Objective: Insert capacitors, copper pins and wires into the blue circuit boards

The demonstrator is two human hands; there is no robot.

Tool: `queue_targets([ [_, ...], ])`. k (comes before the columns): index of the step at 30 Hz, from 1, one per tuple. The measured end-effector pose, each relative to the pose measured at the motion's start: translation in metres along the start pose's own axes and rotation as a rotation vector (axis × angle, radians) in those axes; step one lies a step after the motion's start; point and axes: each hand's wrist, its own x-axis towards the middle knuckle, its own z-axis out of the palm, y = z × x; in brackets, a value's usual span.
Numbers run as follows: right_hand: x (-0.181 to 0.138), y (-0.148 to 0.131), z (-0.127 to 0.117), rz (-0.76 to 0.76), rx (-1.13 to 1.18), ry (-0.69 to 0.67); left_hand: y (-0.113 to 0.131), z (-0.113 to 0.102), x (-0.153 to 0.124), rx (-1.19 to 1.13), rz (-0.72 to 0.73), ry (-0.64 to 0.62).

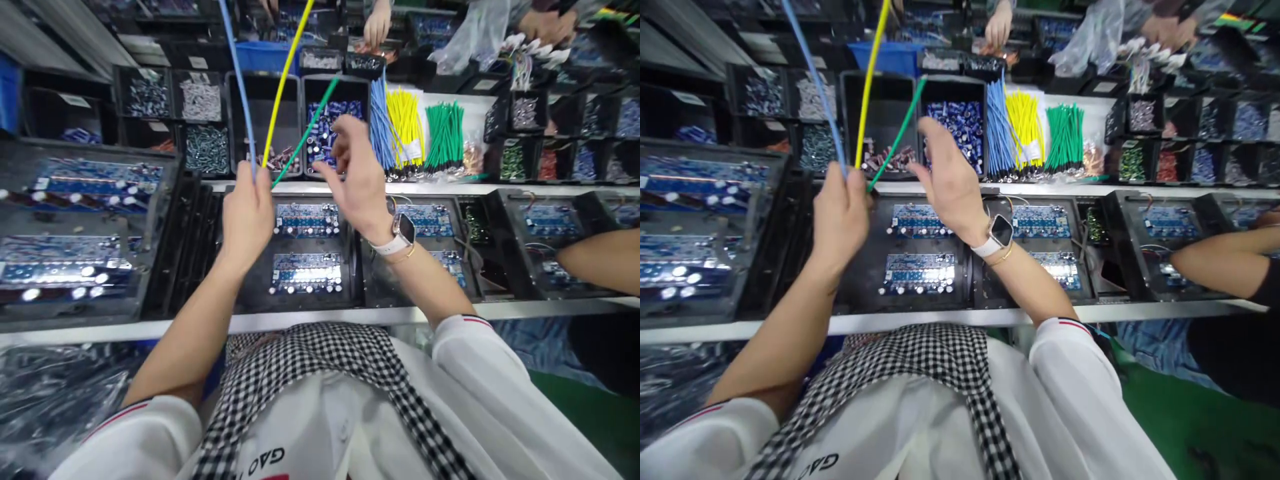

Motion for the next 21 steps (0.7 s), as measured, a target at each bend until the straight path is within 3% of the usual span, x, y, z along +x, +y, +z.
queue_targets([
  [2,-0.007,-0.005,0.006,-0.124,-0.17,-0.152,-0.022,-0.029,-0.022,0.066,-0.022,-0.05],
  [4,-0.009,-0.001,0.019,-0.201,-0.277,-0.298,-0.042,-0.044,-0.038,-0.005,-0.033,-0.134],
  [7,-0.008,0.012,0.05,-0.19,-0.281,-0.476,-0.068,-0.04,-0.05,-0.113,-0.088,-0.166],
  [10,-0.01,0.024,0.081,-0.107,-0.062,-0.619,-0.087,-0.022,-0.051,-0.12,-0.156,-0.139],
  [14,-0.012,0.035,0.104,0.01,0.122,-0.667,-0.101,-0.004,-0.047,-0.105,-0.177,-0.204],
  [21,-0.009,0.035,0.104,-0.012,0.13,-0.708,-0.103,-0.008,-0.044,-0.088,-0.198,-0.25],
])
